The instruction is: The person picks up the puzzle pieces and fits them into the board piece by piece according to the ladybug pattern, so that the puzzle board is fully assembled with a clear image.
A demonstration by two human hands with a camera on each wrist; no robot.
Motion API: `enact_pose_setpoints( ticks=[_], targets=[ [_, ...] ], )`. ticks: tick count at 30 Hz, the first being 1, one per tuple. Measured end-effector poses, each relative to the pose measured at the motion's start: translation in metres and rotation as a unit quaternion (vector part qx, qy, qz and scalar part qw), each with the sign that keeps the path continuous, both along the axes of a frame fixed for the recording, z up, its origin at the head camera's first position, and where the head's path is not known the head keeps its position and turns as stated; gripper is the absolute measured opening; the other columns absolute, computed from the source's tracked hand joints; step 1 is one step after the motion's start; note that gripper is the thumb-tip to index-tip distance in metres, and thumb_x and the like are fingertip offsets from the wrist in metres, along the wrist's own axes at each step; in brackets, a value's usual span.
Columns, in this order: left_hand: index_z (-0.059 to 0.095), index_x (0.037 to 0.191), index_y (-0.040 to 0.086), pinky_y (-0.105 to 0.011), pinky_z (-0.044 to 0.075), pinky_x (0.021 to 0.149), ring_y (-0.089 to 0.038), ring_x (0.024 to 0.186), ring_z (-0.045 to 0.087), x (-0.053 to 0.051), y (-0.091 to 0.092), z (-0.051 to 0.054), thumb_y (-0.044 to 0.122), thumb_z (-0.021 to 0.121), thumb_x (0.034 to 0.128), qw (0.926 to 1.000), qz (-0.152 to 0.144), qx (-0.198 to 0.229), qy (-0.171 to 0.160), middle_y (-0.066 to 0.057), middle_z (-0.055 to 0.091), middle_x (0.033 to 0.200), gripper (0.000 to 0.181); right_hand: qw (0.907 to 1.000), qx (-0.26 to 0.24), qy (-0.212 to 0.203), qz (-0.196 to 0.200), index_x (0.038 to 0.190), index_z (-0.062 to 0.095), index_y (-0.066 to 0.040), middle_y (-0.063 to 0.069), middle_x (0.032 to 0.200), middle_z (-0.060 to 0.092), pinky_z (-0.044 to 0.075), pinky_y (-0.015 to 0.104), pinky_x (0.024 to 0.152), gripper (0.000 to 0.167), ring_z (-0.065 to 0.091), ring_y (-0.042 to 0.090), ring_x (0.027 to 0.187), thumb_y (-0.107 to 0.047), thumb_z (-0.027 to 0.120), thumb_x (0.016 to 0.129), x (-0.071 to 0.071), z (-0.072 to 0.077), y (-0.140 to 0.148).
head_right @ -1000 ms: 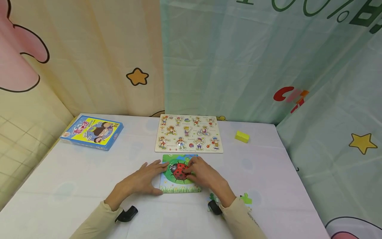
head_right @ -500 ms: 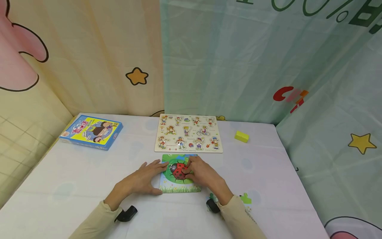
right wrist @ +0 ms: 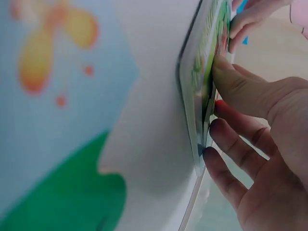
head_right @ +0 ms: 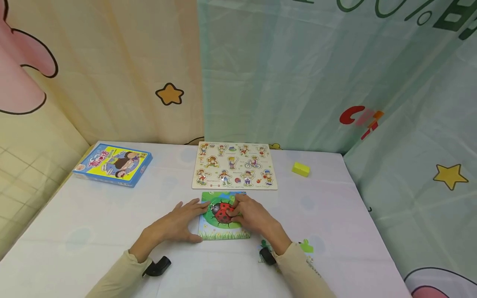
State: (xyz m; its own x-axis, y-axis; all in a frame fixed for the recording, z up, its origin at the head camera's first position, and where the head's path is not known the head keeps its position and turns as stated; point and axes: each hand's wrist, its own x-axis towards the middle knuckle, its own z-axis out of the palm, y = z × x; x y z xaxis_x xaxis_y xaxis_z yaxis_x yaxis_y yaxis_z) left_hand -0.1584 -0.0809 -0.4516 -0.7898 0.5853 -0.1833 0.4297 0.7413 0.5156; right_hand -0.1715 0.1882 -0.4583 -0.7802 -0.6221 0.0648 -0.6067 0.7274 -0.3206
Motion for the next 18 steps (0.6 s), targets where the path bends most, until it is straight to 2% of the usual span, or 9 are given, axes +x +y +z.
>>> enact_pose_setpoints(
  ticks=[3, 7, 11, 14, 18],
  targets=[
    [0.052, 0.146, 0.009, -0.064, 0.014, 0.122, -0.031, 0.154, 0.022, -0.001, 0.0, 0.002, 0.035, 0.085, 0.0778, 1.0, -0.001, 0.001, 0.001, 0.0, 0.04, 0.16, 0.08, 0.9998, -0.003, -0.02, -0.004, 0.109, 0.078, -0.01, -0.003, 0.098, 0.058, 0.053, 0.024, 0.078, 0.025, 0.059, 0.011, 0.09, -0.019, 0.078, 0.086, 0.001, 0.001, 0.001],
    [0.052, 0.146, 0.008, -0.065, 0.014, 0.122, -0.032, 0.154, 0.022, -0.002, -0.001, 0.004, 0.034, 0.085, 0.0777, 1.0, -0.002, 0.006, 0.004, -0.001, 0.04, 0.16, 0.08, 0.9972, -0.013, -0.074, 0.0, 0.121, 0.072, -0.007, 0.002, 0.107, 0.059, 0.05, 0.024, 0.077, 0.029, 0.057, 0.012, 0.09, -0.015, 0.07, 0.093, 0.002, 0.006, 0.005],
    [0.052, 0.145, 0.008, -0.065, 0.014, 0.122, -0.033, 0.153, 0.022, -0.002, -0.002, 0.003, 0.033, 0.086, 0.077, 1.0, -0.001, 0.01, 0.002, -0.001, 0.04, 0.16, 0.08, 0.9909, -0.042, -0.125, 0.026, 0.132, 0.065, -0.004, 0.009, 0.121, 0.061, 0.052, 0.032, 0.086, 0.034, 0.061, 0.022, 0.106, -0.012, 0.061, 0.099, 0.0, 0.012, 0.014],
    [0.053, 0.145, 0.009, -0.064, 0.013, 0.122, -0.032, 0.154, 0.022, -0.002, -0.001, 0.001, 0.034, 0.086, 0.0766, 1.0, 0.002, 0.009, -0.002, -0.001, 0.04, 0.16, 0.081, 0.9856, -0.077, -0.146, 0.034, 0.135, 0.062, -0.003, 0.01, 0.127, 0.064, 0.054, 0.033, 0.091, 0.036, 0.064, 0.022, 0.111, -0.011, 0.06, 0.1, 0.001, 0.015, 0.024],
    [0.052, 0.146, 0.009, -0.064, 0.012, 0.123, -0.031, 0.154, 0.021, 0.0, -0.001, 0.0, 0.034, 0.087, 0.0765, 0.9999, 0.002, 0.007, -0.008, -0.001, 0.039, 0.16, 0.081, 0.9826, -0.121, -0.14, 0.012, 0.132, 0.063, -0.003, 0.01, 0.126, 0.069, 0.057, 0.034, 0.091, 0.036, 0.069, 0.016, 0.101, -0.011, 0.065, 0.097, 0.01, 0.019, 0.038]
  ],
)
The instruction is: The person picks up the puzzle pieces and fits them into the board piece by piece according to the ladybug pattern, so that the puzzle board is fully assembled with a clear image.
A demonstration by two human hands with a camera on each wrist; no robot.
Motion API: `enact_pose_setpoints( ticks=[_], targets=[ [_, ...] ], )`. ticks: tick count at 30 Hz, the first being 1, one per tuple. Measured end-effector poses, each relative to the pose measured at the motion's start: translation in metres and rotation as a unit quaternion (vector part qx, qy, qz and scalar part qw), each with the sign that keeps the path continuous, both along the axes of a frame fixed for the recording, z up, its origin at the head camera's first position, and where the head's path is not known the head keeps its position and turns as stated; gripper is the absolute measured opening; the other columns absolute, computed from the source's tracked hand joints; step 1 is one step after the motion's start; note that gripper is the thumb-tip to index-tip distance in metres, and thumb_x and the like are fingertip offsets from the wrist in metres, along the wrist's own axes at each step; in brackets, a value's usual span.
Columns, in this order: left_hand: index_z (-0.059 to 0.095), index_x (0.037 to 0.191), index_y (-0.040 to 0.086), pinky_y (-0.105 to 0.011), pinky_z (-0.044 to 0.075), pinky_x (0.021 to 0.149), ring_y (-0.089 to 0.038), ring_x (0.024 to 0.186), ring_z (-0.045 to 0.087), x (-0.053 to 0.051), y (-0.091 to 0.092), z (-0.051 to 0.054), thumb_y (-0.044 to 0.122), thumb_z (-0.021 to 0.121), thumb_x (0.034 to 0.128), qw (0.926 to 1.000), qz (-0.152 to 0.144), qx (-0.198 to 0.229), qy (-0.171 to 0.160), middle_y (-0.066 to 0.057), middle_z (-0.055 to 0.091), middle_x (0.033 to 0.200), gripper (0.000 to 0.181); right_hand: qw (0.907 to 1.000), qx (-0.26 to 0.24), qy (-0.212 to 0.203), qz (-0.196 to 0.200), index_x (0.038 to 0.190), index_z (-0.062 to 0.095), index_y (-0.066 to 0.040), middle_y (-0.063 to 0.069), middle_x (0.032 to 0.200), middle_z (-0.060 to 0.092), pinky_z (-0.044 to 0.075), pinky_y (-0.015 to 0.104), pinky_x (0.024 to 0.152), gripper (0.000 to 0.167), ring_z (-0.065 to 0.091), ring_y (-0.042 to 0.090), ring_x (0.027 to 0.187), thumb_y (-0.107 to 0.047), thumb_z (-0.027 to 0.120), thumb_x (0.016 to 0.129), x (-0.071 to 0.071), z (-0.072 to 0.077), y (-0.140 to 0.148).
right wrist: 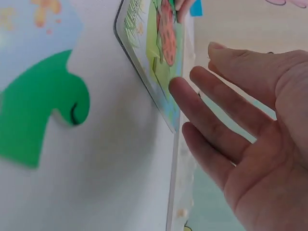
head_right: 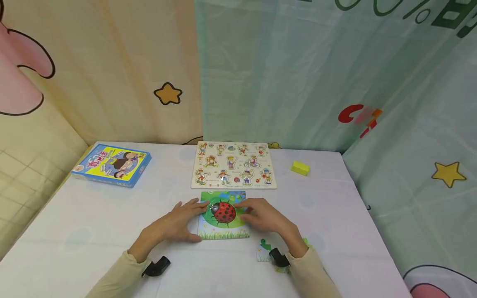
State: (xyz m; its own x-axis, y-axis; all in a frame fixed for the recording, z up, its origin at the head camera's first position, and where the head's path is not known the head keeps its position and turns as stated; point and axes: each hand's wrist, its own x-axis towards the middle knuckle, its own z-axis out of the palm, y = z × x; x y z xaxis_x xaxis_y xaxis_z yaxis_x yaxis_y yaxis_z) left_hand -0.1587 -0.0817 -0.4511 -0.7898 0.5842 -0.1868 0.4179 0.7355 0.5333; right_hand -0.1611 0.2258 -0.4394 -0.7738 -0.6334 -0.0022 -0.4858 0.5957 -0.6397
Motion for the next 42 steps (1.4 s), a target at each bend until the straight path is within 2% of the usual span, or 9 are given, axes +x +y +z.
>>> enact_pose_setpoints(
  ticks=[5, 10, 15, 20, 27, 35, 42],
  targets=[
    [0.051, 0.146, 0.009, -0.064, 0.013, 0.123, -0.031, 0.154, 0.021, 0.001, -0.001, 0.001, 0.033, 0.086, 0.0766, 1.0, 0.0, -0.001, 0.003, -0.002, 0.039, 0.16, 0.082, 0.9987, 0.002, -0.006, -0.05, 0.13, 0.066, -0.006, 0.006, 0.125, 0.07, 0.056, 0.043, 0.094, 0.039, 0.068, 0.017, 0.103, -0.021, 0.071, 0.094, 0.024, 0.005, 0.015],
    [0.052, 0.146, 0.009, -0.065, 0.014, 0.122, -0.032, 0.154, 0.022, 0.0, -0.001, -0.001, 0.034, 0.087, 0.0764, 1.0, 0.0, -0.001, 0.006, -0.001, 0.04, 0.16, 0.082, 0.9949, 0.036, -0.02, -0.092, 0.126, 0.068, -0.014, -0.003, 0.123, 0.069, 0.055, 0.039, 0.095, 0.043, 0.064, 0.019, 0.11, -0.033, 0.077, 0.088, 0.053, 0.0, 0.029],
    [0.051, 0.147, 0.009, -0.064, 0.013, 0.122, -0.031, 0.154, 0.022, 0.0, -0.001, -0.001, 0.034, 0.086, 0.0771, 1.0, -0.005, 0.001, 0.004, -0.001, 0.04, 0.16, 0.082, 0.9923, 0.067, -0.012, -0.103, 0.124, 0.07, -0.018, -0.009, 0.125, 0.066, 0.053, 0.041, 0.099, 0.046, 0.062, 0.02, 0.118, -0.04, 0.078, 0.085, 0.078, -0.007, 0.038],
    [0.051, 0.147, 0.011, -0.063, 0.013, 0.123, -0.03, 0.154, 0.021, 0.0, -0.001, 0.001, 0.033, 0.087, 0.076, 1.0, -0.001, 0.005, 0.002, -0.001, 0.039, 0.16, 0.082, 0.988, 0.111, 0.024, -0.104, 0.124, 0.07, -0.02, -0.008, 0.128, 0.063, 0.051, 0.047, 0.099, 0.045, 0.059, 0.022, 0.119, -0.042, 0.076, 0.086, 0.092, -0.01, 0.04],
    [0.045, 0.151, 0.015, -0.061, 0.011, 0.124, -0.028, 0.154, 0.022, 0.0, -0.002, -0.001, 0.034, 0.088, 0.0743, 0.9997, 0.014, 0.014, -0.013, -0.002, 0.037, 0.161, 0.09, 0.9849, 0.126, 0.056, -0.104, 0.118, 0.073, -0.02, -0.011, 0.124, 0.064, 0.053, 0.043, 0.098, 0.037, 0.06, 0.018, 0.117, -0.033, 0.08, 0.084, 0.097, -0.014, 0.042],
    [0.047, 0.148, 0.011, -0.064, 0.016, 0.122, -0.028, 0.151, 0.029, -0.001, -0.003, -0.003, 0.034, 0.09, 0.0727, 0.9997, 0.008, 0.021, 0.009, -0.005, 0.04, 0.158, 0.09, 0.9841, 0.136, 0.077, -0.085, 0.111, 0.076, -0.021, -0.008, 0.122, 0.066, 0.053, 0.043, 0.099, 0.03, 0.062, 0.018, 0.115, -0.032, 0.08, 0.084, 0.091, -0.012, 0.036],
    [0.048, 0.147, 0.008, -0.065, 0.017, 0.121, -0.028, 0.149, 0.032, -0.002, -0.002, -0.003, 0.035, 0.09, 0.0724, 0.9996, 0.004, 0.023, 0.014, -0.007, 0.042, 0.156, 0.09, 0.9814, 0.147, 0.093, -0.081, 0.111, 0.076, -0.023, -0.009, 0.122, 0.066, 0.055, 0.04, 0.097, 0.028, 0.062, 0.014, 0.114, -0.033, 0.079, 0.085, 0.081, -0.003, 0.015]
  ],
)
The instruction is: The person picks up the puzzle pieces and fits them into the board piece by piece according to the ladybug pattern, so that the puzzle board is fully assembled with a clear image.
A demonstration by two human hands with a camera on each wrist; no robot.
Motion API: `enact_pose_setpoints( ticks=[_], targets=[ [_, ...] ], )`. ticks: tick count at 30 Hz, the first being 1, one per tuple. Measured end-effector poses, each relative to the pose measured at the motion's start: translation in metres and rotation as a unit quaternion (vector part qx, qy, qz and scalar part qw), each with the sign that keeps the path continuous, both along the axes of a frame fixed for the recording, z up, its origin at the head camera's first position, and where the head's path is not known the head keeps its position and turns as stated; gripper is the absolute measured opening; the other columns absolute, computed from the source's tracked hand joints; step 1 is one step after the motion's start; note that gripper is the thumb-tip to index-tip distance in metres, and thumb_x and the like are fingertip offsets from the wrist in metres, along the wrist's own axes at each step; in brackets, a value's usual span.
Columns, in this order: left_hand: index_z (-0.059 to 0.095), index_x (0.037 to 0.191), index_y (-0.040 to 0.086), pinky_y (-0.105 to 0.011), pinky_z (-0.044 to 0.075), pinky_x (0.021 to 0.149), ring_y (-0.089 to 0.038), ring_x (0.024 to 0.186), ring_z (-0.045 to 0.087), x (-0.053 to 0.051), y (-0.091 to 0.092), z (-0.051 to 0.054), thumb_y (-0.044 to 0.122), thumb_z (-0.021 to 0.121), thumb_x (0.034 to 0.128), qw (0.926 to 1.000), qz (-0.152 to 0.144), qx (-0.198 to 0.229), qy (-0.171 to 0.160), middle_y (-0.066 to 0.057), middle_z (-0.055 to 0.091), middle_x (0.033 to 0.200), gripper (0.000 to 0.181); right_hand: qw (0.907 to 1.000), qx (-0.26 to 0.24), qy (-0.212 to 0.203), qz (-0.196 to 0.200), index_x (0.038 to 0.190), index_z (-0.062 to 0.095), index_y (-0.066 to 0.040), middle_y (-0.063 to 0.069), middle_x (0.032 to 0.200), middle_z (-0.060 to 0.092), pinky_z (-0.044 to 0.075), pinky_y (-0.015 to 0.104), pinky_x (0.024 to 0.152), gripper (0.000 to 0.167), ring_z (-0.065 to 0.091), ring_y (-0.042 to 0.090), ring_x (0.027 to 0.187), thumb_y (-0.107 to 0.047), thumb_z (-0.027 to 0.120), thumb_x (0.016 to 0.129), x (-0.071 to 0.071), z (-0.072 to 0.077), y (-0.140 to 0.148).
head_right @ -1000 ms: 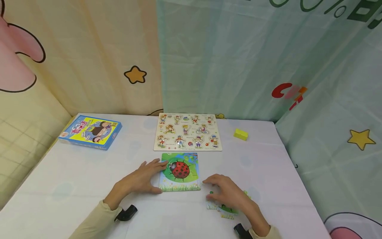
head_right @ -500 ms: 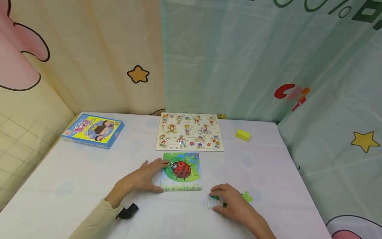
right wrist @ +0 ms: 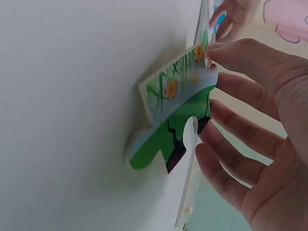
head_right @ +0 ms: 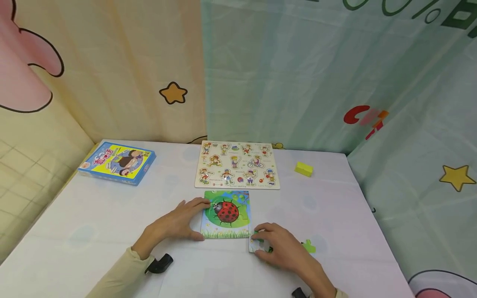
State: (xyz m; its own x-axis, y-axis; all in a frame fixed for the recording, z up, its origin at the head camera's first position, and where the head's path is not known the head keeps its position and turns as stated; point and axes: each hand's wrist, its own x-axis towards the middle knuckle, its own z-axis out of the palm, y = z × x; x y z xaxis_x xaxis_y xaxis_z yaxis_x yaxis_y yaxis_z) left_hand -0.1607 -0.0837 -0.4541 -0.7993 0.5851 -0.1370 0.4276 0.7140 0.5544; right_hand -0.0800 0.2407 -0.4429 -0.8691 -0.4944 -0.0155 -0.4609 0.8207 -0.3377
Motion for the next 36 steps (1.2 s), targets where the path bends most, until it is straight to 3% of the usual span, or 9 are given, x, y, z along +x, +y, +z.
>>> enact_pose_setpoints(
  ticks=[9, 17, 28, 33, 36],
  targets=[
    [0.049, 0.146, 0.008, -0.066, 0.019, 0.12, -0.029, 0.147, 0.035, -0.001, 0.002, 0.0, 0.035, 0.09, 0.0722, 1.0, -0.004, -0.002, 0.002, -0.008, 0.044, 0.154, 0.089, 0.9991, -0.019, -0.002, 0.037, 0.116, 0.075, -0.021, -0.002, 0.126, 0.066, 0.057, 0.039, 0.093, 0.03, 0.065, 0.015, 0.112, -0.032, 0.076, 0.088, -0.021, 0.005, -0.031],
    [0.048, 0.147, 0.009, -0.065, 0.02, 0.12, -0.028, 0.147, 0.036, -0.001, 0.003, -0.001, 0.037, 0.089, 0.0732, 0.9999, -0.009, -0.01, 0.007, -0.007, 0.044, 0.154, 0.089, 0.9925, -0.083, -0.078, 0.045, 0.123, 0.07, -0.013, 0.001, 0.131, 0.061, 0.054, 0.018, 0.07, 0.033, 0.06, -0.006, 0.078, -0.021, 0.075, 0.091, -0.026, -0.002, -0.041],
    [0.049, 0.146, 0.009, -0.067, 0.02, 0.119, -0.03, 0.147, 0.036, -0.002, 0.001, 0.001, 0.036, 0.089, 0.0728, 0.9999, -0.009, -0.006, 0.006, -0.009, 0.044, 0.154, 0.088, 0.9926, -0.076, -0.067, 0.067, 0.124, 0.07, -0.014, 0.003, 0.133, 0.06, 0.051, 0.017, 0.07, 0.033, 0.055, -0.003, 0.077, -0.022, 0.074, 0.092, -0.033, 0.002, -0.058],
    [0.049, 0.146, 0.009, -0.067, 0.02, 0.119, -0.029, 0.146, 0.037, -0.001, 0.001, 0.002, 0.036, 0.089, 0.0731, 0.9999, -0.007, -0.01, 0.006, -0.009, 0.045, 0.153, 0.087, 0.9941, -0.056, -0.028, 0.089, 0.125, 0.07, -0.015, 0.003, 0.134, 0.062, 0.057, 0.026, 0.086, 0.035, 0.065, 0.009, 0.102, -0.027, 0.074, 0.092, -0.039, 0.007, -0.073],
    [0.05, 0.145, 0.008, -0.067, 0.022, 0.118, -0.029, 0.145, 0.038, -0.001, 0.001, 0.002, 0.036, 0.089, 0.0729, 0.9999, -0.008, -0.011, 0.009, -0.009, 0.045, 0.152, 0.087, 0.9952, -0.029, -0.003, 0.093, 0.125, 0.07, -0.015, 0.002, 0.135, 0.062, 0.055, 0.036, 0.099, 0.036, 0.061, 0.017, 0.121, -0.03, 0.073, 0.092, -0.044, 0.009, -0.082]
  ],
)
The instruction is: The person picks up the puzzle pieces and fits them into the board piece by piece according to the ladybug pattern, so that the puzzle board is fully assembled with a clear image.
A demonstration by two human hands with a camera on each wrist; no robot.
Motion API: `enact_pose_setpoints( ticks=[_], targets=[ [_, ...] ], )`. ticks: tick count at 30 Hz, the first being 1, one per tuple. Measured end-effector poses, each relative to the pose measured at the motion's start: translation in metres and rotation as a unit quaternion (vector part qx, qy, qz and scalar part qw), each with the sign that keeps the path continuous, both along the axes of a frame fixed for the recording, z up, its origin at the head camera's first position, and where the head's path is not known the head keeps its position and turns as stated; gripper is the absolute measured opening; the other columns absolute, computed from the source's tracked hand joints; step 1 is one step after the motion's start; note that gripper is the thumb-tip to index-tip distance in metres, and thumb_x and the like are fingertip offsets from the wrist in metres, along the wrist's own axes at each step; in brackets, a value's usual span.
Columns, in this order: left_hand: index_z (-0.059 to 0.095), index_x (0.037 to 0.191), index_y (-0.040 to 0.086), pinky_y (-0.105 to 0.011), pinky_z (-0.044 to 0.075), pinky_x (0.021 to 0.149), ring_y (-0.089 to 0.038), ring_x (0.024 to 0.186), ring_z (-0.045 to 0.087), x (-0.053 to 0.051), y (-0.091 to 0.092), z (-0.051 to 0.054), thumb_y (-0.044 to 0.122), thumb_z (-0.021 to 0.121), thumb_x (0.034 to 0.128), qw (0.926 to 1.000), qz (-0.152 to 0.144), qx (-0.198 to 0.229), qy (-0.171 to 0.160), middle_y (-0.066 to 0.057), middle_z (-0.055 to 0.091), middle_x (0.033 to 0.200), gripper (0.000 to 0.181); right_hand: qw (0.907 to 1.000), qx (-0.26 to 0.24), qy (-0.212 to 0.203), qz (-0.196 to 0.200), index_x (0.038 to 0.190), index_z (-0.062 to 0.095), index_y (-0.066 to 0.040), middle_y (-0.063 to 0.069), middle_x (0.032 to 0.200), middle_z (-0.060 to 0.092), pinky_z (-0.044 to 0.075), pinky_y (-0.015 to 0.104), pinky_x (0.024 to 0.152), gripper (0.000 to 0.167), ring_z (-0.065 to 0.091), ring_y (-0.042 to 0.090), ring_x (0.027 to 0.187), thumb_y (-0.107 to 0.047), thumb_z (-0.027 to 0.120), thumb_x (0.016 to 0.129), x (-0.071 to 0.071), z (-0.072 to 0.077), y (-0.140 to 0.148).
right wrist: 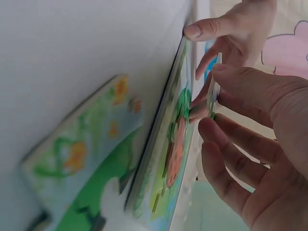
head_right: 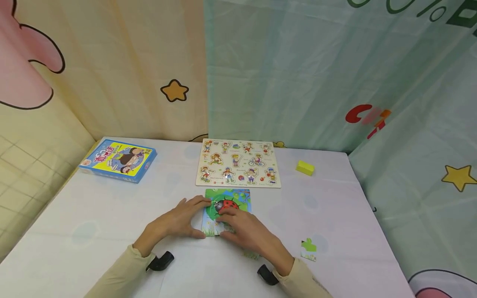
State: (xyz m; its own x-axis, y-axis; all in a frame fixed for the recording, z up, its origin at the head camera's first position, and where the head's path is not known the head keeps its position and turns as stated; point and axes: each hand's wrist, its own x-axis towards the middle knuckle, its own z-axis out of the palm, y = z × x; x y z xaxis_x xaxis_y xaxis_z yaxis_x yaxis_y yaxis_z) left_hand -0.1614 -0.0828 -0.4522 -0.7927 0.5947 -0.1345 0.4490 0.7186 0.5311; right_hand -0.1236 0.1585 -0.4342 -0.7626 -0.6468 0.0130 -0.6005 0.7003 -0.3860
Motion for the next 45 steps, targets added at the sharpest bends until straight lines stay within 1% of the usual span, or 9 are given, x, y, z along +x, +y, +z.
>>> enact_pose_setpoints(
  ticks=[2, 5, 11, 18, 26, 30, 35, 42, 45],
  targets=[
    [0.05, 0.145, 0.008, -0.067, 0.022, 0.118, -0.028, 0.145, 0.038, 0.0, 0.0, 0.0, 0.036, 0.089, 0.0729, 1.0, -0.001, -0.001, 0.002, -0.009, 0.046, 0.152, 0.087, 0.9999, 0.013, 0.01, 0.001, 0.125, 0.07, -0.014, 0.002, 0.136, 0.062, 0.053, 0.039, 0.102, 0.037, 0.059, 0.019, 0.127, -0.032, 0.072, 0.093, -0.003, 0.001, -0.005],
    [0.05, 0.145, 0.008, -0.067, 0.022, 0.118, -0.029, 0.145, 0.038, 0.0, 0.001, 0.0, 0.037, 0.089, 0.0731, 1.0, -0.003, -0.001, 0.002, -0.01, 0.046, 0.152, 0.087, 0.9994, 0.025, 0.024, -0.003, 0.124, 0.071, -0.014, 0.002, 0.136, 0.063, 0.053, 0.04, 0.102, 0.037, 0.058, 0.02, 0.128, -0.033, 0.073, 0.092, -0.006, -0.001, -0.011],
    [0.049, 0.145, 0.008, -0.068, 0.023, 0.117, -0.029, 0.145, 0.038, 0.0, 0.001, -0.001, 0.038, 0.089, 0.0736, 1.0, -0.007, -0.002, 0.003, -0.01, 0.045, 0.152, 0.087, 0.9982, 0.043, 0.041, -0.003, 0.12, 0.073, -0.014, 0.003, 0.13, 0.066, 0.054, 0.038, 0.101, 0.034, 0.059, 0.021, 0.124, -0.03, 0.075, 0.09, -0.009, -0.008, -0.019],
    [0.049, 0.145, 0.008, -0.068, 0.024, 0.117, -0.028, 0.144, 0.039, -0.001, 0.002, -0.003, 0.039, 0.089, 0.0738, 0.9999, -0.01, -0.002, 0.004, -0.01, 0.046, 0.151, 0.087, 0.996, 0.08, 0.041, -0.007, 0.117, 0.075, -0.013, 0.003, 0.128, 0.067, 0.055, 0.037, 0.099, 0.033, 0.062, 0.021, 0.121, -0.03, 0.077, 0.088, -0.008, -0.012, -0.025],
    [0.049, 0.146, 0.009, -0.068, 0.022, 0.118, -0.028, 0.145, 0.038, 0.0, 0.004, -0.004, 0.038, 0.089, 0.0737, 1.0, -0.006, -0.004, -0.002, -0.01, 0.045, 0.153, 0.088, 0.9948, 0.087, 0.054, 0.002, 0.12, 0.074, -0.012, 0.004, 0.13, 0.068, 0.051, 0.039, 0.105, 0.033, 0.061, 0.022, 0.125, -0.027, 0.074, 0.09, -0.008, -0.013, -0.028],
    [0.049, 0.146, 0.009, -0.068, 0.022, 0.118, -0.028, 0.145, 0.038, 0.0, 0.003, -0.003, 0.038, 0.089, 0.0735, 1.0, -0.004, -0.003, -0.004, -0.01, 0.045, 0.153, 0.087, 0.9952, 0.084, 0.051, 0.003, 0.121, 0.074, -0.012, 0.004, 0.13, 0.069, 0.05, 0.039, 0.106, 0.033, 0.061, 0.023, 0.123, -0.028, 0.074, 0.091, -0.009, -0.013, -0.028],
    [0.049, 0.146, 0.009, -0.068, 0.022, 0.118, -0.028, 0.146, 0.037, 0.0, 0.003, -0.002, 0.038, 0.089, 0.0736, 1.0, -0.002, -0.005, -0.004, -0.01, 0.045, 0.153, 0.087, 0.9968, 0.071, 0.036, -0.004, 0.121, 0.074, -0.012, 0.004, 0.13, 0.068, 0.052, 0.039, 0.103, 0.034, 0.061, 0.024, 0.12, -0.028, 0.074, 0.091, -0.01, -0.012, -0.03],
    [0.049, 0.146, 0.009, -0.067, 0.02, 0.119, -0.029, 0.148, 0.034, 0.001, -0.001, 0.0, 0.037, 0.089, 0.0741, 1.0, 0.002, -0.003, -0.007, -0.01, 0.044, 0.155, 0.087, 0.9949, 0.076, 0.065, 0.015, 0.122, 0.074, -0.013, 0.005, 0.131, 0.067, 0.054, 0.037, 0.097, 0.034, 0.064, 0.023, 0.112, -0.027, 0.073, 0.091, -0.01, -0.013, -0.032],
    [0.048, 0.147, 0.009, -0.066, 0.019, 0.12, -0.029, 0.149, 0.032, 0.001, -0.001, -0.001, 0.037, 0.088, 0.0744, 1.0, 0.003, -0.002, -0.009, -0.011, 0.042, 0.156, 0.087, 0.995, 0.075, 0.065, 0.012, 0.122, 0.074, -0.014, 0.005, 0.13, 0.067, 0.055, 0.036, 0.095, 0.034, 0.064, 0.022, 0.11, -0.027, 0.074, 0.091, -0.012, -0.014, -0.032]
  ],
)
